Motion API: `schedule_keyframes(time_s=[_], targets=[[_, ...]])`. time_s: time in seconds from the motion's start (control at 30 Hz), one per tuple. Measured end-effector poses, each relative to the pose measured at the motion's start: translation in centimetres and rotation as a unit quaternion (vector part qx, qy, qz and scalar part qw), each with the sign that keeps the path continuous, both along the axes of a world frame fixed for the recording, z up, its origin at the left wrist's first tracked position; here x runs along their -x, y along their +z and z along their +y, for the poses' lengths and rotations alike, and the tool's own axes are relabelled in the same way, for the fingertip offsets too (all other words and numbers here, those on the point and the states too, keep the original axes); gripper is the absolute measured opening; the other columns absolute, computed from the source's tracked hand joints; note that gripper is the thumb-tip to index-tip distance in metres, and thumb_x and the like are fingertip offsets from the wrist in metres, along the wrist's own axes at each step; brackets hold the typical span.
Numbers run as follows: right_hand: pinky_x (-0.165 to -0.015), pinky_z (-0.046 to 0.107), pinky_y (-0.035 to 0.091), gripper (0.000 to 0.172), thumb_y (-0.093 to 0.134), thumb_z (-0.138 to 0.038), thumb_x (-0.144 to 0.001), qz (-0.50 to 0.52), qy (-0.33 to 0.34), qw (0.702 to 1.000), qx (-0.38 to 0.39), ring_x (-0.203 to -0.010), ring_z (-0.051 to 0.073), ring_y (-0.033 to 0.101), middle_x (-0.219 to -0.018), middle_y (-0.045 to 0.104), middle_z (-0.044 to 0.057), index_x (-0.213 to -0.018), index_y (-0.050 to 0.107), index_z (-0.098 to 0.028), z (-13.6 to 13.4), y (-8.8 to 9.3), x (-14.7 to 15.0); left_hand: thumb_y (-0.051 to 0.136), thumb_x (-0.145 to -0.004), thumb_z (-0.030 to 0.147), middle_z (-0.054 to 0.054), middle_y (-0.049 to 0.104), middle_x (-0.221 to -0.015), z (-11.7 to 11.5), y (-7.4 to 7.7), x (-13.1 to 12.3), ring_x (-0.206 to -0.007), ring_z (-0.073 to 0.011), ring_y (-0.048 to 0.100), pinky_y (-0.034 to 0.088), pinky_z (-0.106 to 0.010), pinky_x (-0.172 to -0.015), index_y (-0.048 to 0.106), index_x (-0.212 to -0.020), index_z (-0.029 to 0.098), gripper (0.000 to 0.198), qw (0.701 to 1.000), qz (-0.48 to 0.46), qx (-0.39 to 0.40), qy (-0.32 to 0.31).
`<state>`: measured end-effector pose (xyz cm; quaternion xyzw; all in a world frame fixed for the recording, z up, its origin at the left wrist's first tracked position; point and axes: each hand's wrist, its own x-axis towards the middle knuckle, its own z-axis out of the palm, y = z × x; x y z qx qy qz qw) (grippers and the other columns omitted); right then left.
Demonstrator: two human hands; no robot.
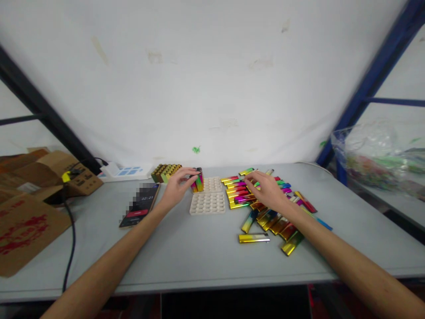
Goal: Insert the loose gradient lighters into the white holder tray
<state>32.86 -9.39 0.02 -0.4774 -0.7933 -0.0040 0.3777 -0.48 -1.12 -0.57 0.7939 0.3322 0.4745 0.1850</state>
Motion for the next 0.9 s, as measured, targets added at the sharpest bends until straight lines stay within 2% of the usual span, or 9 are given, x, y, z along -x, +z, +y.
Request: schedule_keyframes(time_s=[0.17, 0.3, 0.63, 0.77, 0.9], targets=[[-0.083, 0.039, 0.054, 0.013, 0.054, -0.021, -0.099, 0.002, 0.004, 1.0, -0.005, -0.089, 0.024, 0.07, -0.098, 0.074, 0.01, -0.096, 0.066, -0.019, 0.0, 0.0, 0.0, 0.063, -0.096, 0.038, -0.01, 0.069, -0.116, -0.8, 0.9, -0.1, -0.114, -0.024, 0.062, 0.05, -0.044, -0.102, 0.075, -0.107, 0.023, 0.022, 0.995, 0.069, -0.072, 0.024], [-0.083, 0.039, 0.054, 0.014, 0.053, -0.021, -0.099, 0.0, 0.006, 1.0, -0.004, -0.089, 0.024, 0.07, -0.098, 0.074, 0.01, -0.097, 0.066, -0.019, 0.1, -0.1, -0.1, 0.068, -0.093, 0.038, -0.007, 0.069, -0.112, -1.8, 1.8, -0.5, -0.11, -0.0242, 0.061, 0.047, -0.046, -0.103, 0.076, -0.102, 0.025, 0.017, 0.984, 0.111, -0.129, 0.059], [-0.083, 0.04, 0.054, 0.015, 0.052, -0.021, -0.099, -0.018, 0.02, 1.0, 0.01, -0.09, 0.025, 0.07, -0.099, 0.074, 0.01, -0.099, 0.067, -0.019, 0.0, -0.1, -0.2, 0.064, -0.096, 0.038, -0.008, 0.07, -0.108, -1.6, 1.8, -0.5, -0.106, -0.022, 0.064, 0.049, -0.042, -0.101, 0.076, -0.093, 0.021, 0.021, 0.989, 0.081, -0.098, 0.078], [-0.083, 0.04, 0.054, 0.016, 0.051, -0.021, -0.1, -0.043, 0.044, 0.998, 0.015, -0.09, 0.025, 0.07, -0.1, 0.074, 0.01, -0.102, 0.067, -0.019, -0.1, 0.0, -0.1, 0.064, -0.096, 0.037, -0.008, 0.07, -0.111, -1.6, 1.7, -0.4, -0.108, -0.0225, 0.063, 0.048, -0.044, -0.102, 0.077, -0.101, 0.023, 0.02, 0.982, 0.106, -0.126, 0.091], [-0.083, 0.039, 0.054, 0.017, 0.051, -0.022, -0.101, -0.053, 0.048, 0.997, 0.018, -0.091, 0.025, 0.07, -0.099, 0.074, 0.01, -0.101, 0.067, -0.019, -0.1, 0.1, 0.0, 0.064, -0.096, 0.035, -0.008, 0.069, -0.114, -1.6, 1.5, -0.5, -0.11, -0.0234, 0.062, 0.048, -0.045, -0.103, 0.076, -0.108, 0.024, 0.021, 0.981, 0.117, -0.137, 0.069]])
